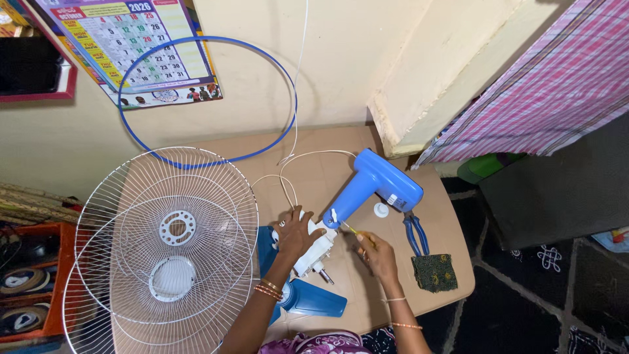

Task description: The person disassembles an electric fan on a table. Using a screwdriver and pliers, they remove screws from the motor housing, detach the motor from the stand, and separate the motor casing. The fan blades, cage, and stand remain on the table during the process.

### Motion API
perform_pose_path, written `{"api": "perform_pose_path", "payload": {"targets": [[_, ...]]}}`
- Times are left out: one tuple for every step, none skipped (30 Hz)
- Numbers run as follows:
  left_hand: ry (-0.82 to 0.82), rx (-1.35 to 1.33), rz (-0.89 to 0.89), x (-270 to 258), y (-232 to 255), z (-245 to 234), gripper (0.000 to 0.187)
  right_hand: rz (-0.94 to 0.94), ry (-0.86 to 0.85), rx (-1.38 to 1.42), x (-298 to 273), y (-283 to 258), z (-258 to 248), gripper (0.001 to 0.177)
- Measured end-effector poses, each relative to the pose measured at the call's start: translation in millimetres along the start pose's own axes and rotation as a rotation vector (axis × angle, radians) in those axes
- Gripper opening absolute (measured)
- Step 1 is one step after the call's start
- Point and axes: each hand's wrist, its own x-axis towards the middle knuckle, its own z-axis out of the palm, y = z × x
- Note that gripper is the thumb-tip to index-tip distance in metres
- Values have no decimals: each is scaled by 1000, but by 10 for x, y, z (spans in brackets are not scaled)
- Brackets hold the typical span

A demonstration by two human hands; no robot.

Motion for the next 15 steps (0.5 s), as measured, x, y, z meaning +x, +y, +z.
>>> {"api": "perform_pose_path", "payload": {"targets": [[13,-5,2,5,-1,-2,76,108,-25,134,-28,215,48,37],[14,-9,9,0,0,2,76,66,-31,177,-52,444,99,37],[15,-11,14,-2,-5,-1,76,23,-38,222,-57,665,166,37],[16,-13,20,-4,-6,0,76,-19,-44,266,-71,880,237,37],[17,-11,19,-1,-10,6,76,14,-43,368,-93,1079,309,36],[19,-8,19,1,-17,14,75,48,-42,470,-118,1252,370,35],[22,-6,19,7,-19,21,75,81,-39,571,-124,1387,411,35],[26,-4,18,11,-25,30,74,82,-29,593,-125,1488,434,33],[29,-2,18,13,-29,45,74,84,-20,614,-133,1563,439,31],[32,-1,17,11,-35,61,73,86,-9,635,-141,1609,439,30],[45,1,27,15,-39,74,73,105,-13,626,-136,1621,428,28],[59,3,37,15,-43,87,72,124,-16,617,-129,1623,407,27],[74,4,46,16,-48,96,72,142,-21,607,-119,1608,385,26],[76,4,48,11,-53,103,72,147,-26,596,-107,1581,369,27],[81,4,50,10,-55,106,72,149,-33,585,-81,1544,351,28]]}}
